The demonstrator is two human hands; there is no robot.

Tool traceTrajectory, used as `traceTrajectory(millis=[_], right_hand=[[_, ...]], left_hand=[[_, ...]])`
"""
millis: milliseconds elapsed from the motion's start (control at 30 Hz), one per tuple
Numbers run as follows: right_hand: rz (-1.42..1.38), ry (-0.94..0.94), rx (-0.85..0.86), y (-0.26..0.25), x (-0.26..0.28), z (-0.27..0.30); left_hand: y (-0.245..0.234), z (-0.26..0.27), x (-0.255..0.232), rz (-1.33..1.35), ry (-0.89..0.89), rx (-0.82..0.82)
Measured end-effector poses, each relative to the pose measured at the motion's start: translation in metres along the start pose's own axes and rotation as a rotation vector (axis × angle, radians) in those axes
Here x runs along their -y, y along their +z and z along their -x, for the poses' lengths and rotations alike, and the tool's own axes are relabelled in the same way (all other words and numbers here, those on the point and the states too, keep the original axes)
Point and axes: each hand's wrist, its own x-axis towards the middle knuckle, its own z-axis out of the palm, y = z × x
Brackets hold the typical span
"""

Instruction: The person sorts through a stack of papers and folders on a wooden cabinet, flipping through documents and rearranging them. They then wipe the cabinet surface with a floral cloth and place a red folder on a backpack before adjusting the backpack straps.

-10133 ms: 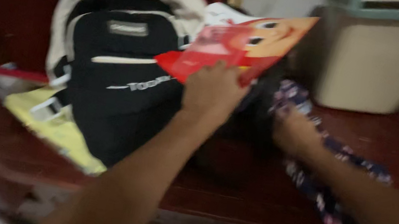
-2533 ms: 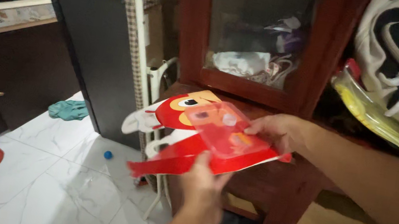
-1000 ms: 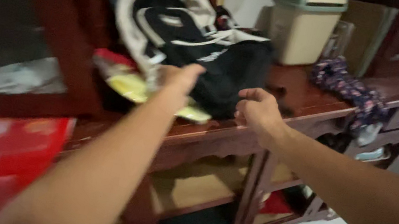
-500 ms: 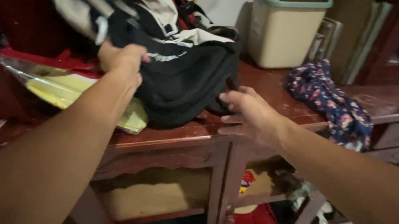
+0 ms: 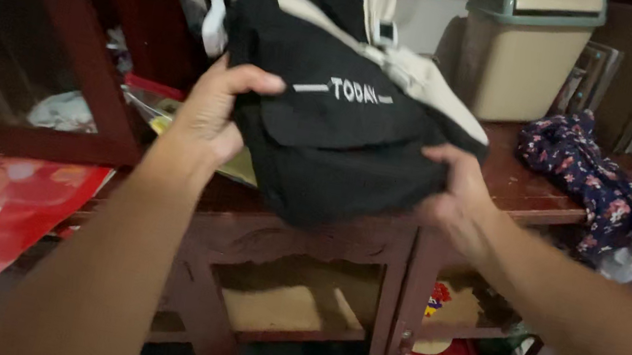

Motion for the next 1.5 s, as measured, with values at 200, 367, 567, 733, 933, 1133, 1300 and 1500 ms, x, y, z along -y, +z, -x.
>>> traceTrajectory(millis=[200,367,567,733,933,1133,1300,1500], right_hand=[[0.254,0.029,-0.066,-0.044,-0.01,0.038],[1.044,-0.286,-0.671,-0.02,-0.007,0.088],[1.204,-0.449,-0.506,0.041,0.028,0.098],[0.882,-0.289,-0.074,0.041,0.047,0.036],[0.692,-0.203,0.109,0.01,0.073,-0.061],[0.867,-0.492,-0.027,0.022,0.14,-0.122],[0.948,-0.543,-0.109,0.03,0.142,-0.155],[0.903,-0.553,0.011,0.017,0.124,-0.195]], left_hand=[[-0.038,0.018,-0.007,0.167,-0.36,-0.375],[-0.024,0.014,0.03,-0.019,-0.312,-0.645],[-0.011,0.009,0.033,-0.025,-0.016,-0.47],[-0.042,0.008,0.03,0.12,-0.39,-0.166],[-0.075,-0.046,0.029,-0.1,-0.278,-0.111],[-0.149,-0.185,-0.016,-0.494,-0.01,-0.752],[-0.206,-0.259,-0.006,-0.887,-0.181,-0.914],[-0.236,-0.294,0.008,-0.789,-0.252,-1.089]])
